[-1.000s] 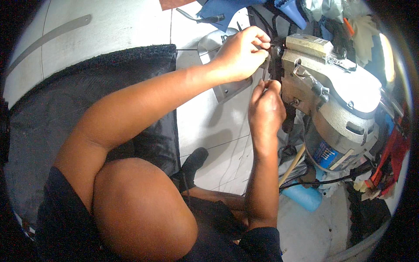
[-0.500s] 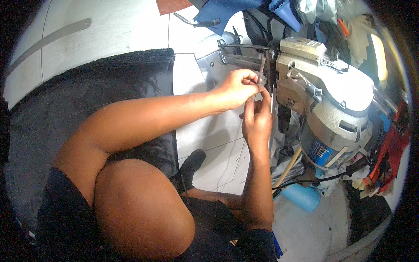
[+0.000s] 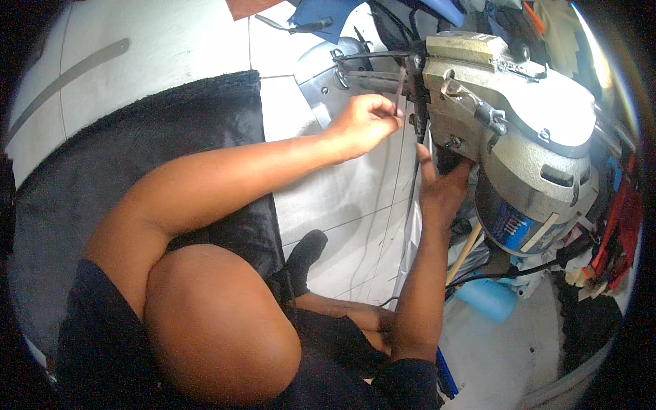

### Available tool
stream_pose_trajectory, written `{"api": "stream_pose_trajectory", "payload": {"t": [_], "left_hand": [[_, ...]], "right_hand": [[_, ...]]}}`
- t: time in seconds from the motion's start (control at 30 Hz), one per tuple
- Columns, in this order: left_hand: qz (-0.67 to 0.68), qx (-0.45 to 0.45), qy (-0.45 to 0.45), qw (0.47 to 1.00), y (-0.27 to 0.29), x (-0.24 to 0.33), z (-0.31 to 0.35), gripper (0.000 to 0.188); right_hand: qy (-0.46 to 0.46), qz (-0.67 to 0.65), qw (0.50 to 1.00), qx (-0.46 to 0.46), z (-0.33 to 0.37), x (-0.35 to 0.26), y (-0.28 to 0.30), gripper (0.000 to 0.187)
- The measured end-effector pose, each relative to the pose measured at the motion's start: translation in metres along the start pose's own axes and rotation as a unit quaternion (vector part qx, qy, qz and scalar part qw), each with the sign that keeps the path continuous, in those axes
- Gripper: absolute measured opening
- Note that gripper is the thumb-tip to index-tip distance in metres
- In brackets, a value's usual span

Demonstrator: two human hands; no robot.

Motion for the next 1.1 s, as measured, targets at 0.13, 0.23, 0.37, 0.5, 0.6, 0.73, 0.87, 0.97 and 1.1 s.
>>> {"api": "stream_pose_trajectory", "payload": {"t": [0.13,0.23,0.37,0.5,0.6,0.73,0.87,0.97,1.1], "left_hand": [[-0.01,-0.01,-0.036,0.999,-0.001,0.001,-0.004,0.016],[-0.029,-0.005,0.011,1.0,-0.001,0.003,-0.001,0.013],[-0.057,0.003,-0.01,0.998,0.001,0.002,-0.003,0.012],[-0.074,0.04,-0.055,0.995,-0.001,0.005,-0.006,0.013],[-0.067,0.056,-0.023,0.996,-0.003,0.0,-0.005,0.014],[-0.034,0.018,-0.019,0.999,-0.013,-0.005,-0.009,0.018],[0.068,-0.016,0.072,0.995,-0.02,-0.019,-0.005,0.017],[0.161,-0.051,0.141,0.976,-0.027,-0.024,-0.002,0.019],[0.186,-0.039,0.163,0.968,-0.031,-0.027,-0.002,0.019]], "right_hand": [[-0.018,0.099,0.99,-0.097,-0.029,0.009,-0.022,0.081],[0.005,-0.005,0.992,-0.128,-0.033,0.002,-0.021,0.077],[-0.003,-0.043,0.991,-0.126,-0.031,0.01,-0.027,0.079],[-0.011,0.004,0.992,-0.125,-0.034,-0.001,-0.024,0.078],[0.017,0.059,0.995,-0.072,-0.036,-0.003,-0.023,0.078],[0.002,0.042,0.992,-0.122,-0.037,-0.002,-0.024,0.081],[0.014,0.048,0.995,-0.09,-0.035,0.012,-0.032,0.082],[0.035,0.065,0.994,-0.084,-0.035,0.0,-0.026,0.082],[-0.018,0.047,0.993,-0.107,-0.034,0.005,-0.026,0.082]]}}
Point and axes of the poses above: each hand's wrist, its own z-axis away from the middle knuckle, its own y-axis out of the back of the hand, x = y × z, the point moved 9 cm from there along -z, towards the middle knuckle, and after that the axes turned 7 degrees about z, right-handed, at the moved point
